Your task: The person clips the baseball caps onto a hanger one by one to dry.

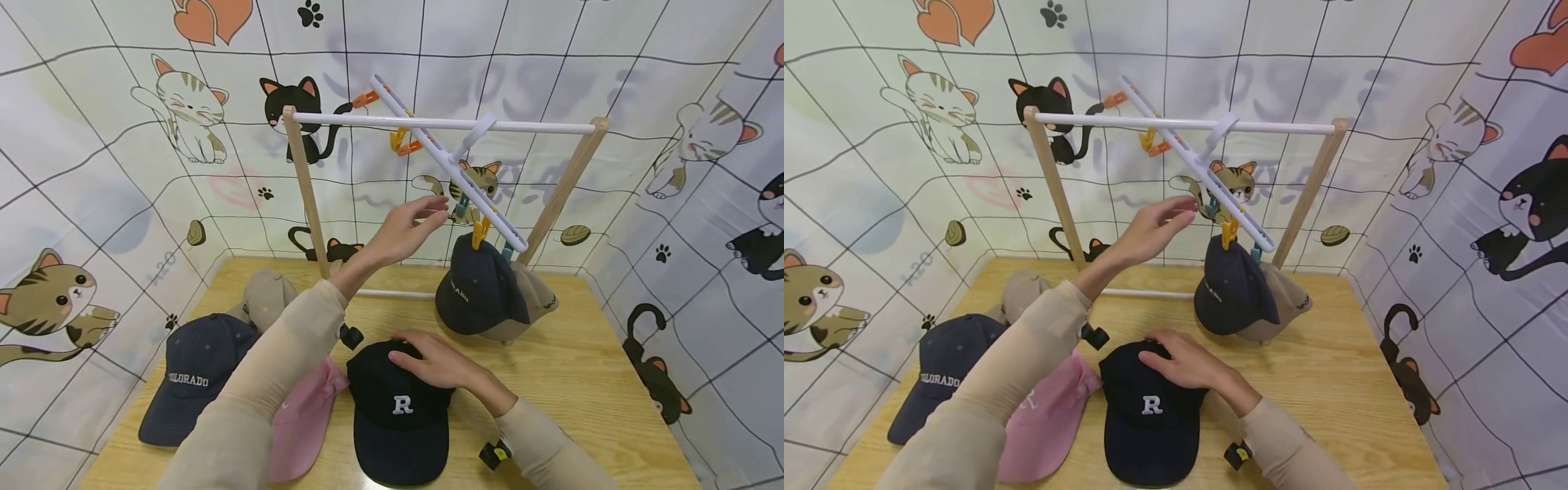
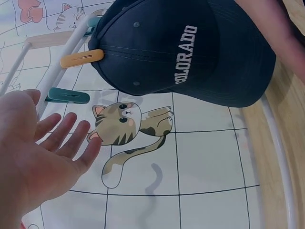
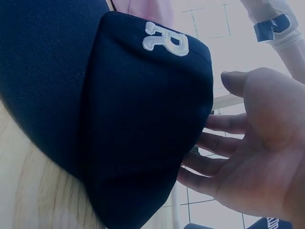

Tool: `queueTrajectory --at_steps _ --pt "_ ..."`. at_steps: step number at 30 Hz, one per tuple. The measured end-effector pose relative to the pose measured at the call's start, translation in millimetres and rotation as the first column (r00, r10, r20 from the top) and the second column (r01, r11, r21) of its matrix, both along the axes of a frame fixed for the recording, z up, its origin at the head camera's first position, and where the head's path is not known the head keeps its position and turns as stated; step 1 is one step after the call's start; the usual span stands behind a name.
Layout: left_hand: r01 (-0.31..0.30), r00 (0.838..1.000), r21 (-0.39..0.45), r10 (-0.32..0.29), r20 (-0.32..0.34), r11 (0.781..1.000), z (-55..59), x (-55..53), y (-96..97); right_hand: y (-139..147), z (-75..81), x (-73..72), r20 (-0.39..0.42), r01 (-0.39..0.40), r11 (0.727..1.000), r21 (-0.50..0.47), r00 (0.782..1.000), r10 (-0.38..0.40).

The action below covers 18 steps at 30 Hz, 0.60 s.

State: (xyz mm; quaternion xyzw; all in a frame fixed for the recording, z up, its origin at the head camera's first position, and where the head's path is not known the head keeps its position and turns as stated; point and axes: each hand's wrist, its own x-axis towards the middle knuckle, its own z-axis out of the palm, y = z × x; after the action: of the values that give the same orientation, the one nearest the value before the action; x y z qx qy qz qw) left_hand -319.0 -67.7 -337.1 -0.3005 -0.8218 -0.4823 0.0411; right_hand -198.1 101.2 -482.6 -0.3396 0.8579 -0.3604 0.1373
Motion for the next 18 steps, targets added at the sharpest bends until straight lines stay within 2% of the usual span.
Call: queueTrajectory --at_steps 8,18 --pt "0.033 0.999 -0.006 -0.032 0.025 0.999 7.1 -6.3 6.4 4.1 -1.0 -0.7 -0.034 0.057 0.998 -0.022 0.998 -0.058" --pt "0.077 0.997 -0.018 -0.076 0.03 0.997 15.6 -8.9 12.3 14.9 0.2 -2.5 -0.088 0.045 0.998 -0.039 0.995 -0.049"
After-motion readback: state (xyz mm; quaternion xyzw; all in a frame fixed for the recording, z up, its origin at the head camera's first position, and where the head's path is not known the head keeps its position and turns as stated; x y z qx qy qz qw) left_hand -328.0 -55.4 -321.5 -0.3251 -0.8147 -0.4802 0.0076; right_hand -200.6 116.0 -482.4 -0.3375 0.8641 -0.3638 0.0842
